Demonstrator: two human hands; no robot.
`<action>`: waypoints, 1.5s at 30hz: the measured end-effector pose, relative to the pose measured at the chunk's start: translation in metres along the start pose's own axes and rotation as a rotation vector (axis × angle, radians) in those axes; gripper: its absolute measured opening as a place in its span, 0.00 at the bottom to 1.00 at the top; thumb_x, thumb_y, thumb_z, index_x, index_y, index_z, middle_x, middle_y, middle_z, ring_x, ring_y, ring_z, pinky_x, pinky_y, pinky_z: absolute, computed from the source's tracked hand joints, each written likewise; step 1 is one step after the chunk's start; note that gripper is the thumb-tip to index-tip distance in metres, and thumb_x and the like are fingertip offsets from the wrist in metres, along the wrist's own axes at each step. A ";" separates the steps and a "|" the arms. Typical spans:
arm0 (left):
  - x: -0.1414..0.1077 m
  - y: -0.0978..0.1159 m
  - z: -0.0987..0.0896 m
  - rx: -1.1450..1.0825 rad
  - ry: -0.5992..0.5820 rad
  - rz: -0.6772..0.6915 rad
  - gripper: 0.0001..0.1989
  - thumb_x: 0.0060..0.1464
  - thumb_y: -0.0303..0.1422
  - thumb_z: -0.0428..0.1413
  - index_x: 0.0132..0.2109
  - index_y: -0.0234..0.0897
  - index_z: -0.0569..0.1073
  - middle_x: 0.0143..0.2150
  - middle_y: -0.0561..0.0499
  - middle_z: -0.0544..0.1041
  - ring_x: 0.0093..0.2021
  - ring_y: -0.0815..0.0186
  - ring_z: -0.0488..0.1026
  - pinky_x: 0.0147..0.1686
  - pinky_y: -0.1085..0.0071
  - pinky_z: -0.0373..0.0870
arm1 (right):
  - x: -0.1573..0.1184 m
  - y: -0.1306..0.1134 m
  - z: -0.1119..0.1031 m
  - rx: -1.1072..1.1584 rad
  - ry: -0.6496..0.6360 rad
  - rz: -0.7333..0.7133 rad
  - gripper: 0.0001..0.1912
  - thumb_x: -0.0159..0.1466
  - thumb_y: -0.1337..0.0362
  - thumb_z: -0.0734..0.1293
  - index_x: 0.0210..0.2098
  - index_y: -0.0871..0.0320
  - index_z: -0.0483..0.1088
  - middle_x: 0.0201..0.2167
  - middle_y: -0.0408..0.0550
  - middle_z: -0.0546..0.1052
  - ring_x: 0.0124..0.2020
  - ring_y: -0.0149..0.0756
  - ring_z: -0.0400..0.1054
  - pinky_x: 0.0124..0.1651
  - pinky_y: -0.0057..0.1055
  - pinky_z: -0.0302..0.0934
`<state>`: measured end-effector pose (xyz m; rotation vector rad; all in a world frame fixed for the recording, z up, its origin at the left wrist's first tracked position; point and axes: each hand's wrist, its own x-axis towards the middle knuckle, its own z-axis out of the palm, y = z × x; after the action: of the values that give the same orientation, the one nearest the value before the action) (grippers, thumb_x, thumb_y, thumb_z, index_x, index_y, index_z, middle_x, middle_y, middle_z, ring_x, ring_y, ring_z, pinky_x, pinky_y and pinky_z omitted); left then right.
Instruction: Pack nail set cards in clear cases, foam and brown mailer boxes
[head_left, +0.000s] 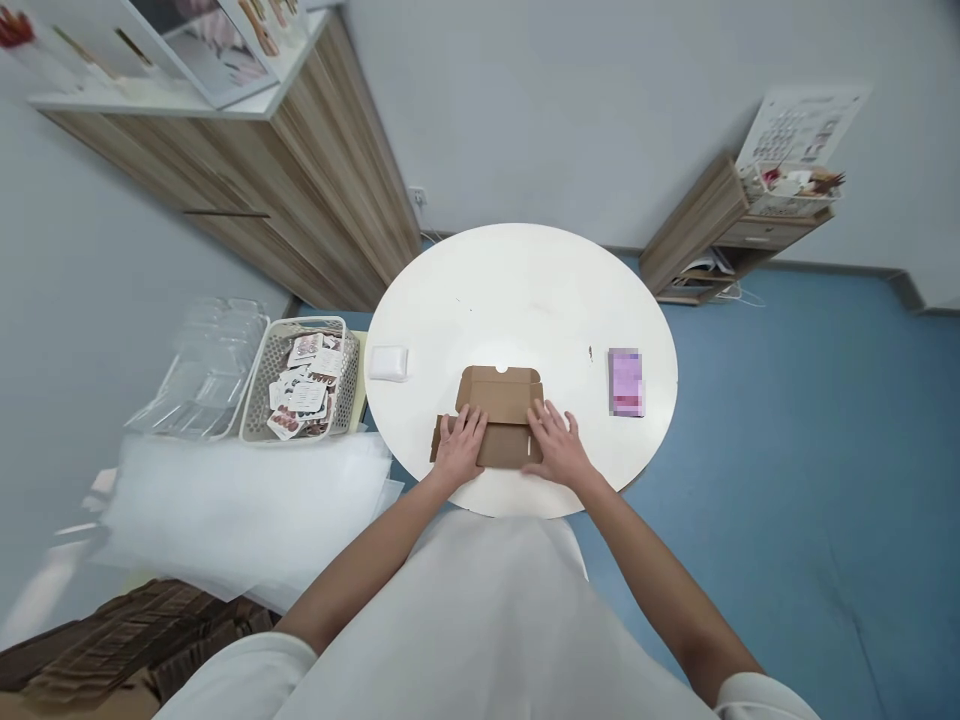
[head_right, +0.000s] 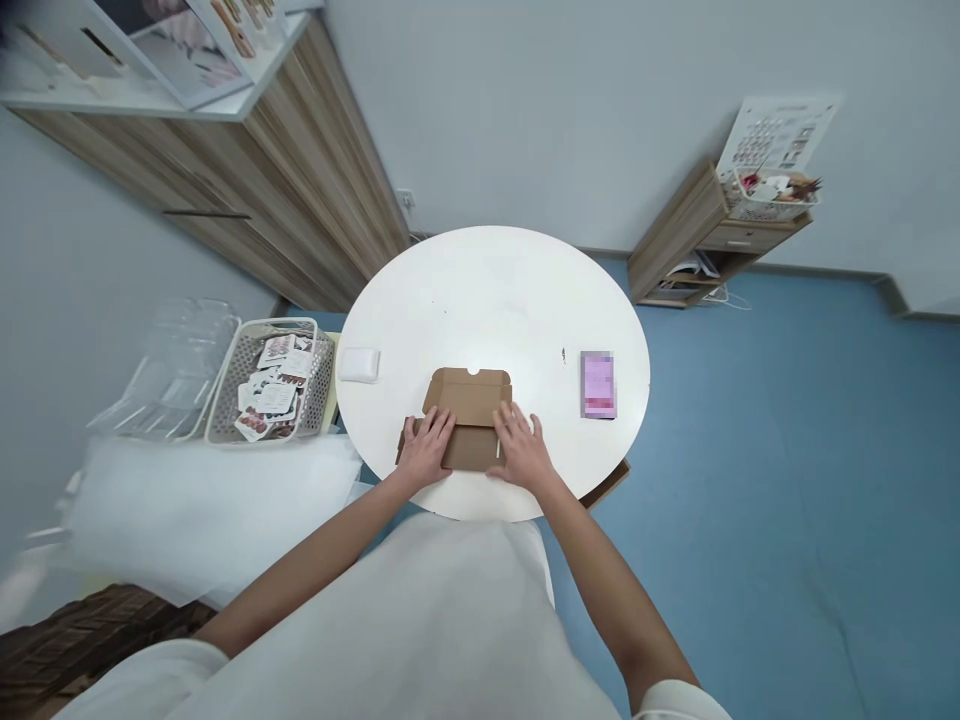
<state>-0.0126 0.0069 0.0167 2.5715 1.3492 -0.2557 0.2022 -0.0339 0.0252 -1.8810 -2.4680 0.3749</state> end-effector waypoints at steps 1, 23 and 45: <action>-0.005 -0.002 0.001 0.001 0.006 0.012 0.48 0.36 0.38 0.58 0.62 0.36 0.44 0.63 0.43 0.50 0.63 0.49 0.34 0.57 0.48 0.29 | -0.005 -0.008 0.005 -0.025 -0.049 -0.040 0.54 0.45 0.43 0.65 0.61 0.62 0.39 0.62 0.59 0.44 0.63 0.52 0.29 0.58 0.50 0.30; -0.059 -0.063 0.047 -0.762 0.177 -0.478 0.26 0.51 0.30 0.47 0.57 0.31 0.54 0.47 0.42 0.70 0.45 0.63 0.68 0.45 0.68 0.62 | -0.008 -0.063 0.037 0.010 -0.217 0.222 0.53 0.47 0.60 0.68 0.61 0.54 0.29 0.64 0.52 0.39 0.63 0.44 0.28 0.56 0.45 0.36; -0.047 -0.049 0.030 -0.688 0.028 -0.406 0.12 0.53 0.34 0.46 0.42 0.34 0.64 0.43 0.44 0.72 0.43 0.63 0.70 0.38 0.72 0.63 | -0.008 -0.076 0.036 -0.045 -0.282 0.134 0.66 0.38 0.49 0.71 0.61 0.58 0.25 0.64 0.57 0.34 0.63 0.48 0.23 0.57 0.49 0.34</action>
<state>-0.0813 -0.0112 -0.0059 1.7413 1.6067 0.1621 0.1271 -0.0663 0.0063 -2.1550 -2.5403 0.6346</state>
